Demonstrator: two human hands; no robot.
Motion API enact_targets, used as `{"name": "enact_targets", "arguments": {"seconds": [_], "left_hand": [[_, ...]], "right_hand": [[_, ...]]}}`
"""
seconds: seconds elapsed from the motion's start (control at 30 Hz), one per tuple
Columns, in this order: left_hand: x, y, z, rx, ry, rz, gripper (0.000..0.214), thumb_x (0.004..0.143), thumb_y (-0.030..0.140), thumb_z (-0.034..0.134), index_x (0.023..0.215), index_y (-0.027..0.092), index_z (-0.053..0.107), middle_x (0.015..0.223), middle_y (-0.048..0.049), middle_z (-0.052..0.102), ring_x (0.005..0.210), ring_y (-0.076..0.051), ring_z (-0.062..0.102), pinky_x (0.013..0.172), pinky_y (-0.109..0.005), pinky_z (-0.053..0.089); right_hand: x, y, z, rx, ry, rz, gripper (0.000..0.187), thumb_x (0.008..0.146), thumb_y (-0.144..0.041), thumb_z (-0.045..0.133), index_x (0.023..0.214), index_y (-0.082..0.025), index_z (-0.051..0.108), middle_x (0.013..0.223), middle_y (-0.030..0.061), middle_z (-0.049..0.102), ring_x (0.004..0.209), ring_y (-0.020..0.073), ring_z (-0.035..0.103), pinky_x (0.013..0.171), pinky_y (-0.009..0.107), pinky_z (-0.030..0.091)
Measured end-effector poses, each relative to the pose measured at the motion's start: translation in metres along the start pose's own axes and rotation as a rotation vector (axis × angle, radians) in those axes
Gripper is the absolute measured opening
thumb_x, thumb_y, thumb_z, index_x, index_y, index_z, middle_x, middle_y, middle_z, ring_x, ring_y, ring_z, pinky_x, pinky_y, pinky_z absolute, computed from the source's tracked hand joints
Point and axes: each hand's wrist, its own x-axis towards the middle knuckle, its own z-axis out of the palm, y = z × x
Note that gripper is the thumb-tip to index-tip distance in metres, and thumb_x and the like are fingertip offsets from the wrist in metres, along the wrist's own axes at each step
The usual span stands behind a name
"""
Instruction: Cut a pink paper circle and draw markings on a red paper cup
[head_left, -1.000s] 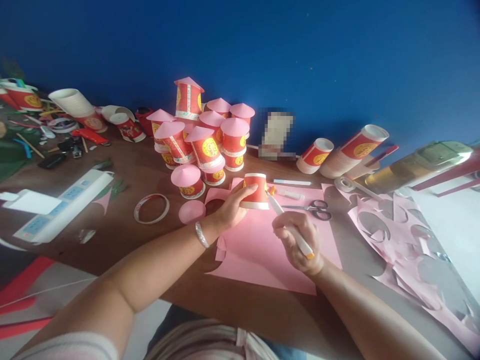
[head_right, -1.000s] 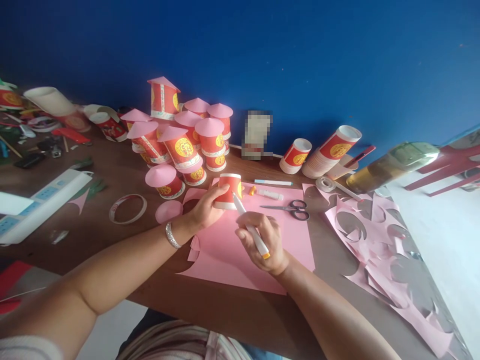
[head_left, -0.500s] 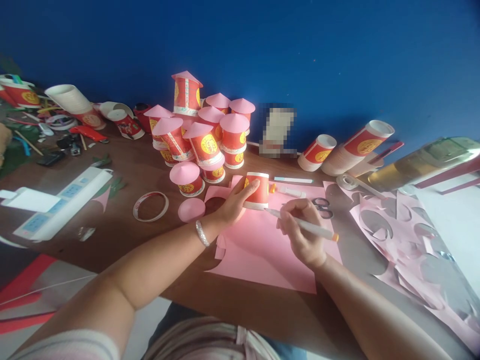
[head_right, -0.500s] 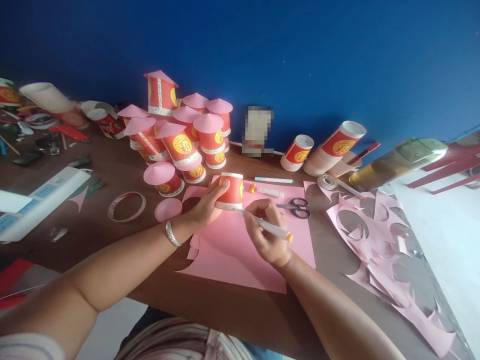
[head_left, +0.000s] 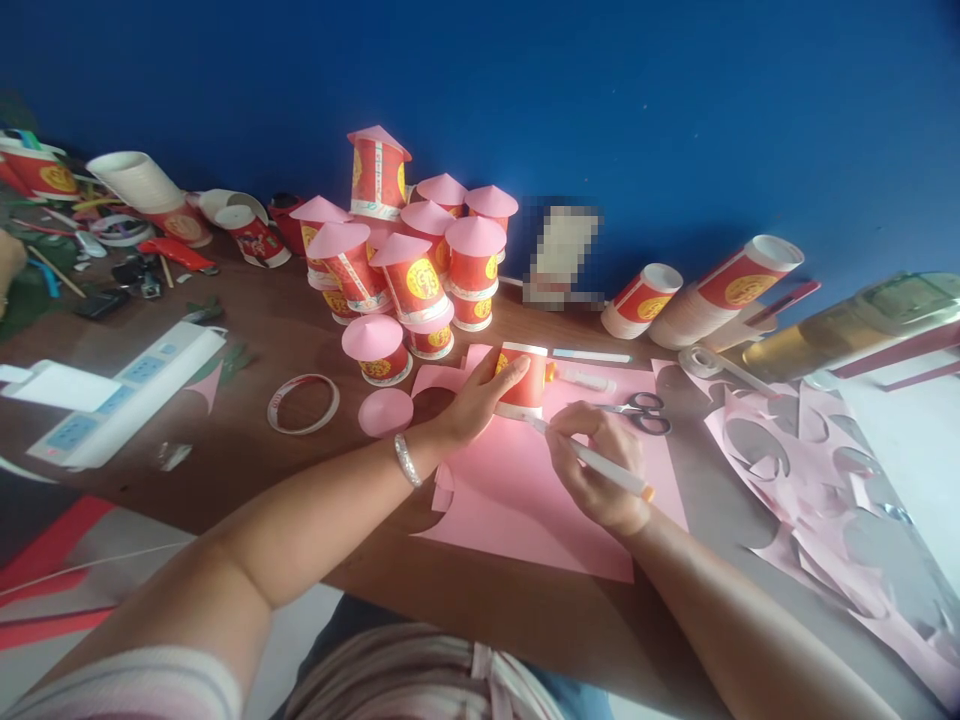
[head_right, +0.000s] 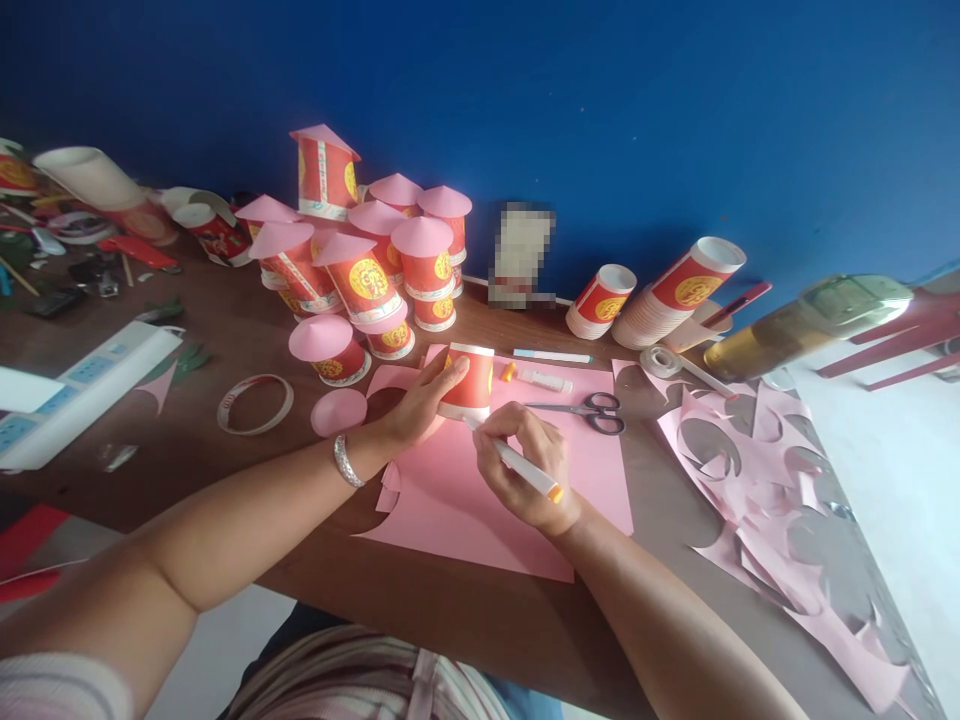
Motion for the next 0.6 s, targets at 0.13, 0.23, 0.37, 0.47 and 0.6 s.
{"name": "enact_targets", "arguments": {"seconds": [0.13, 0.23, 0.37, 0.47, 0.6], "left_hand": [[-0.003, 0.007, 0.002, 0.073, 0.014, -0.007, 0.042, 0.101, 0.063, 0.064, 0.111, 0.022, 0.067, 0.115, -0.0064, 0.069, 0.116, -0.026, 0.062, 0.107, -0.044, 0.051], [-0.005, 0.012, 0.005, 0.094, 0.017, -0.003, 0.041, 0.102, 0.061, 0.063, 0.113, 0.021, 0.067, 0.117, -0.0069, 0.070, 0.119, -0.027, 0.062, 0.109, -0.045, 0.050], [-0.005, 0.013, 0.007, 0.067, -0.016, 0.006, 0.040, 0.103, 0.060, 0.063, 0.112, 0.021, 0.068, 0.115, -0.0071, 0.071, 0.120, -0.028, 0.064, 0.108, -0.045, 0.051], [-0.004, 0.010, 0.006, 0.045, -0.027, 0.000, 0.042, 0.101, 0.062, 0.065, 0.115, 0.022, 0.068, 0.115, -0.0072, 0.072, 0.121, -0.029, 0.065, 0.108, -0.045, 0.052], [-0.004, 0.008, 0.005, 0.050, -0.015, 0.001, 0.044, 0.100, 0.062, 0.066, 0.119, 0.022, 0.069, 0.118, -0.0077, 0.072, 0.122, -0.029, 0.065, 0.110, -0.047, 0.051]], "right_hand": [[0.001, 0.001, 0.000, -0.032, -0.004, -0.018, 0.017, 0.097, -0.015, 0.059, 0.086, -0.027, 0.056, 0.071, -0.0028, 0.068, 0.059, 0.0136, 0.065, 0.057, 0.027, 0.052], [0.001, 0.002, 0.001, -0.025, -0.022, -0.039, 0.015, 0.098, -0.016, 0.058, 0.087, -0.026, 0.056, 0.073, -0.0025, 0.068, 0.061, 0.0139, 0.065, 0.057, 0.027, 0.052], [-0.001, 0.003, 0.003, 0.002, -0.053, -0.068, 0.015, 0.099, -0.015, 0.059, 0.090, -0.026, 0.055, 0.074, -0.0032, 0.066, 0.060, 0.0128, 0.063, 0.057, 0.026, 0.051], [-0.002, 0.004, 0.004, 0.012, -0.060, -0.088, 0.016, 0.100, -0.015, 0.060, 0.091, -0.026, 0.054, 0.074, -0.0038, 0.065, 0.059, 0.0125, 0.061, 0.056, 0.026, 0.049], [-0.002, 0.004, 0.003, 0.010, -0.059, -0.105, 0.016, 0.100, -0.015, 0.059, 0.092, -0.026, 0.053, 0.073, -0.0045, 0.064, 0.059, 0.0123, 0.062, 0.057, 0.025, 0.050]]}}
